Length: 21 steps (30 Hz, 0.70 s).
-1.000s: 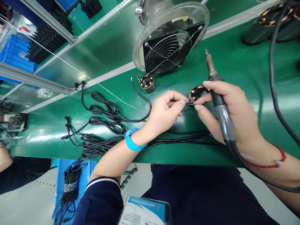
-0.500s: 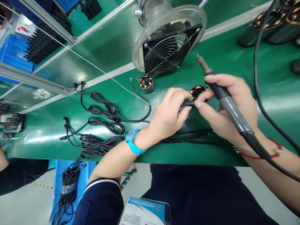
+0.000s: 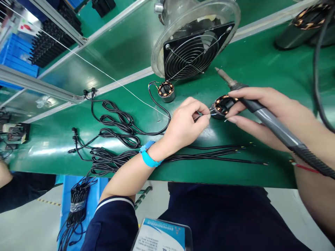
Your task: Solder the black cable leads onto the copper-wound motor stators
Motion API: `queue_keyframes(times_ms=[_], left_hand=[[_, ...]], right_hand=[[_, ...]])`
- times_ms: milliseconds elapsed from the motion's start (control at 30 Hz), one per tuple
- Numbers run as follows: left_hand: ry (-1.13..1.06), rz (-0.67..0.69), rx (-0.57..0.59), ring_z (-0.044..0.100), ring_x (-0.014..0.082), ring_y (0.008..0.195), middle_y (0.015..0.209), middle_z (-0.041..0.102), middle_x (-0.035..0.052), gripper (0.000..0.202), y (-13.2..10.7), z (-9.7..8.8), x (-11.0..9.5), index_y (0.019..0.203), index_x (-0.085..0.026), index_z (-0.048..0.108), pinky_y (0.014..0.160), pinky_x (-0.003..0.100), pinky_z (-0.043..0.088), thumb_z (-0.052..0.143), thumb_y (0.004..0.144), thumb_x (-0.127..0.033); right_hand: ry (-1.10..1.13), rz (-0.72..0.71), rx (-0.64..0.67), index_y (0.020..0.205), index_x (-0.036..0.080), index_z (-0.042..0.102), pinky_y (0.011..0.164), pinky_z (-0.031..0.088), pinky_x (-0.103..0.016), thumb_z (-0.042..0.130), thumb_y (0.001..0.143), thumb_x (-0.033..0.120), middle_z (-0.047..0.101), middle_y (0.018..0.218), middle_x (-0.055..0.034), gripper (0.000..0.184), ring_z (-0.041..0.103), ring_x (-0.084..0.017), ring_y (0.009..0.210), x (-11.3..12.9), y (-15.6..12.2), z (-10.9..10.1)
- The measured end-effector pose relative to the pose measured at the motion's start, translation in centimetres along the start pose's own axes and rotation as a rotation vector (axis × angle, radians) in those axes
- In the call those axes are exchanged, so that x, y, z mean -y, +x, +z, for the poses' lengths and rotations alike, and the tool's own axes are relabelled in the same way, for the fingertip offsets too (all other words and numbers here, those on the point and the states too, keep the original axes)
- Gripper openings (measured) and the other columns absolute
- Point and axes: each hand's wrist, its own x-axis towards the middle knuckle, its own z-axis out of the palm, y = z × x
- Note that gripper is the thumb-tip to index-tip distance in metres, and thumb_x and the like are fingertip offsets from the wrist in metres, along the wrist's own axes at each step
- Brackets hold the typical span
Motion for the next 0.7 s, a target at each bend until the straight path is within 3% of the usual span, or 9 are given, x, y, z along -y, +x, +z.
queue_keyframes(times_ms=[100,300,433,533,600,700], left_hand=[[-0.014,-0.029,-0.032,0.049,0.0083,0.068,0.08,0.059,-0.0007,0.01,0.2,-0.2,0.1,0.071,-0.016,0.06,0.063,0.022,0.043,0.058,0.076,-0.008],[-0.085,-0.079,-0.089,0.048,0.0074,0.066,0.079,0.058,-0.0011,0.01,0.3,-0.3,0.3,0.069,-0.015,0.061,0.062,0.022,0.041,0.06,0.075,-0.007],[-0.071,-0.094,-0.059,0.047,0.0067,0.065,0.08,0.059,-0.0016,0.01,0.2,-0.1,0.3,0.069,-0.015,0.06,0.061,0.022,0.041,0.06,0.076,-0.008],[-0.077,-0.101,-0.048,0.048,0.007,0.066,0.08,0.059,-0.0013,0.01,0.1,0.1,0.3,0.068,-0.015,0.059,0.061,0.022,0.041,0.06,0.075,-0.008],[-0.09,-0.108,-0.045,0.048,0.0071,0.067,0.081,0.059,-0.0012,0.011,0.0,0.2,0.4,0.068,-0.016,0.059,0.061,0.022,0.042,0.059,0.075,-0.007],[-0.111,-0.117,-0.047,0.048,0.0069,0.065,0.08,0.058,-0.0014,0.012,-0.1,0.3,0.4,0.069,-0.016,0.058,0.06,0.022,0.042,0.058,0.075,-0.006]], right_hand=[[0.036,0.016,-0.046,0.124,0.03,0.058,0.074,0.054,-0.026,0.062,0.088,0.036,0.069,0.084,0.0033,0.037,0.068,-0.016,0.088,0.8,1.1,1.0],[0.075,0.198,-0.192,0.13,0.029,0.053,0.077,0.057,-0.028,0.061,0.084,0.023,0.068,0.093,0.0031,0.047,0.065,-0.012,0.07,2.9,1.4,2.9],[0.021,0.138,-0.129,0.138,0.029,0.047,0.087,0.057,-0.034,0.062,0.087,0.028,0.068,0.109,-0.0009,0.054,0.068,-0.016,0.088,3.3,0.5,2.4],[-0.045,0.082,-0.183,0.14,0.03,0.047,0.093,0.056,-0.034,0.061,0.09,0.026,0.07,0.109,-0.0014,0.052,0.067,-0.018,0.102,3.9,-0.6,1.4],[-0.03,0.089,-0.275,0.138,0.03,0.052,0.089,0.057,-0.034,0.061,0.091,0.023,0.072,0.101,-0.0015,0.048,0.068,-0.018,0.097,4.4,-1.4,0.9],[0.022,0.067,-0.38,0.127,0.028,0.062,0.065,0.056,-0.03,0.065,0.089,0.025,0.071,0.088,-0.0026,0.038,0.067,-0.016,0.071,4.6,-2.5,0.6]])
